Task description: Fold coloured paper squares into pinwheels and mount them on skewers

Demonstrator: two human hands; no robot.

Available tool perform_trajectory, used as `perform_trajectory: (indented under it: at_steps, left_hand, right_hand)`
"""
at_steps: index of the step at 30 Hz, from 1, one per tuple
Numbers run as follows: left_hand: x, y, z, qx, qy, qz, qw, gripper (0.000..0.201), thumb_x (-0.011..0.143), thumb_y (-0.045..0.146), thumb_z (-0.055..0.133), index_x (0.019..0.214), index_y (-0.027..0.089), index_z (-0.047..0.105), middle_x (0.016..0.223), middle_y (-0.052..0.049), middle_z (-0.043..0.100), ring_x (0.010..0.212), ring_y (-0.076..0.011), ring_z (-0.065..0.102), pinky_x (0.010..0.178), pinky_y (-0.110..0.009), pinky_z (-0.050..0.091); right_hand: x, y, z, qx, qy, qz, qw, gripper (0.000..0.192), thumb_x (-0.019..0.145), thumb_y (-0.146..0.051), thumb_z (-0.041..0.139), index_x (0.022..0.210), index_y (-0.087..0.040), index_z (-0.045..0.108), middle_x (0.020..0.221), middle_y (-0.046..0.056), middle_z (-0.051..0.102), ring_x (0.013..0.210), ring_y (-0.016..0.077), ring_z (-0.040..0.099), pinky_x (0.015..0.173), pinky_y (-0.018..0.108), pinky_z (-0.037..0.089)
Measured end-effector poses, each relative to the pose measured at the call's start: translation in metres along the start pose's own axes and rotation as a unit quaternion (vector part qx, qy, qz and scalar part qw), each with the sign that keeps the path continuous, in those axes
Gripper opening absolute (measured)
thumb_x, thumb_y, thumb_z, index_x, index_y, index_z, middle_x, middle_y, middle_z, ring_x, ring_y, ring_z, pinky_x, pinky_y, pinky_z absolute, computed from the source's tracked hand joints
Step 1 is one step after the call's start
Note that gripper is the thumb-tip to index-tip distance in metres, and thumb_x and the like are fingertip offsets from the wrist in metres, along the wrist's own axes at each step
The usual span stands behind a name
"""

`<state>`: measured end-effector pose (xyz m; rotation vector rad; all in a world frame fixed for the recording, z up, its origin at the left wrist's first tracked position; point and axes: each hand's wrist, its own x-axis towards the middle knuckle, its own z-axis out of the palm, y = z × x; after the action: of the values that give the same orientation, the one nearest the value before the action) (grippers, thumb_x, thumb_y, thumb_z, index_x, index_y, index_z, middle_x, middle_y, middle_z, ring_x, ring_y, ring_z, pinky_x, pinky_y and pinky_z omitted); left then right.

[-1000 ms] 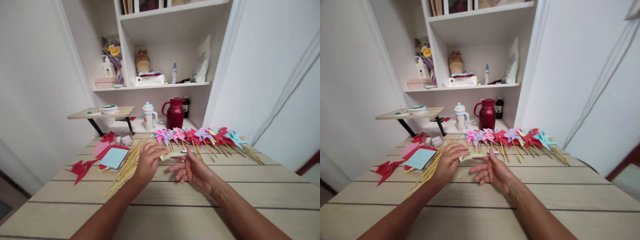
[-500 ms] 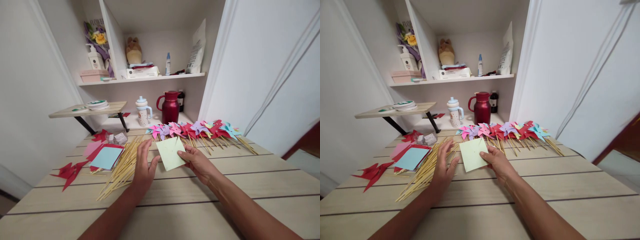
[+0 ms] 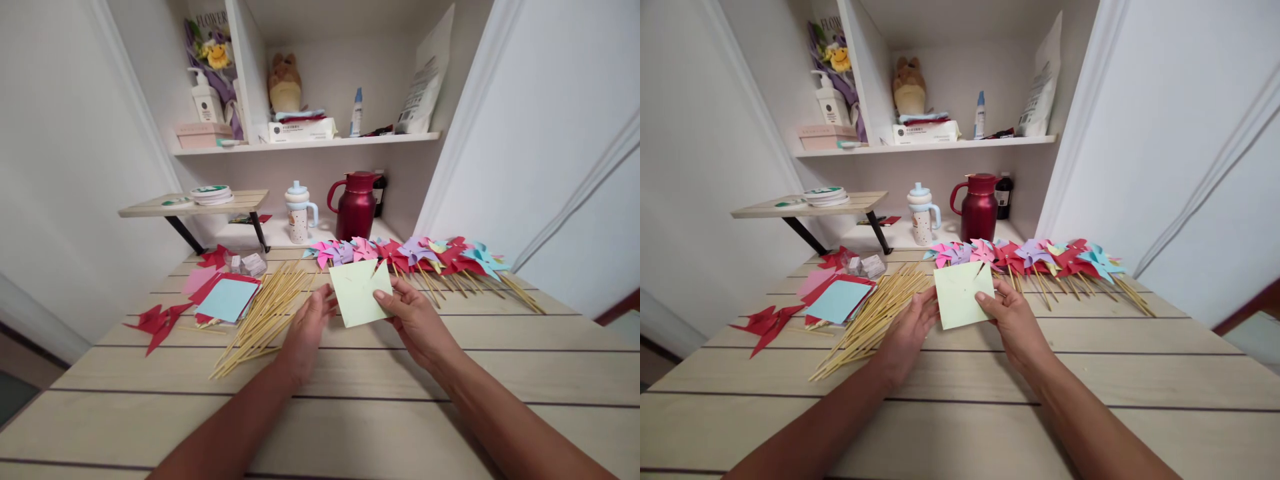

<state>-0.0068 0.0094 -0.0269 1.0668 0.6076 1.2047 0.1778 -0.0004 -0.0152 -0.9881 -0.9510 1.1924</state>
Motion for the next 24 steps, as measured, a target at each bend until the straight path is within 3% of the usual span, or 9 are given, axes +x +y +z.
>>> perform_trajectory:
  at_steps: [5, 9, 15, 24]
  left_hand:
    - [-0.001, 0.002, 0.003, -0.048, -0.066, -0.049, 0.995, 0.047, 0.088, 0.046, 0.063, 0.123, 0.016, 0.067, 0.126, -0.013, 0.068, 0.122, -0.0303, 0.059, 0.106, -0.043, 0.042]
    - [-0.002, -0.005, 0.000, -0.073, -0.053, -0.085, 0.992, 0.042, 0.084, 0.038, 0.069, 0.117, 0.012, 0.070, 0.116, -0.014, 0.072, 0.113, -0.0314, 0.064, 0.102, -0.043, 0.044]
    - [-0.001, -0.007, -0.004, -0.095, -0.042, -0.103, 0.989, 0.039, 0.084, 0.036, 0.069, 0.114, 0.011, 0.070, 0.105, -0.014, 0.076, 0.104, -0.0297, 0.068, 0.099, -0.043, 0.047]
    - [0.001, 0.000, -0.002, -0.115, -0.008, -0.110, 0.987, 0.034, 0.090, 0.030, 0.063, 0.118, 0.010, 0.067, 0.113, -0.015, 0.073, 0.110, -0.0288, 0.066, 0.097, -0.041, 0.049]
  right_hand:
    - [-0.005, 0.005, 0.006, -0.019, -0.025, -0.007, 0.999, 0.038, 0.069, -0.041, 0.083, 0.098, -0.022, 0.065, 0.081, 0.001, 0.075, 0.073, 0.0180, 0.066, 0.070, 0.029, 0.049]
    - [-0.006, 0.012, 0.008, -0.038, -0.055, 0.004, 0.998, 0.031, 0.073, -0.044, 0.079, 0.085, -0.019, 0.065, 0.078, 0.001, 0.071, 0.069, 0.0161, 0.062, 0.065, 0.027, 0.049]
    - [-0.006, 0.010, 0.007, -0.057, -0.067, 0.028, 0.996, 0.031, 0.080, -0.051, 0.071, 0.085, -0.020, 0.068, 0.077, 0.001, 0.068, 0.071, 0.0162, 0.061, 0.059, 0.026, 0.052]
    - [-0.005, 0.004, 0.004, -0.051, -0.056, 0.035, 0.996, 0.032, 0.082, -0.051, 0.069, 0.086, -0.019, 0.069, 0.080, 0.001, 0.072, 0.063, 0.0141, 0.066, 0.062, 0.027, 0.056]
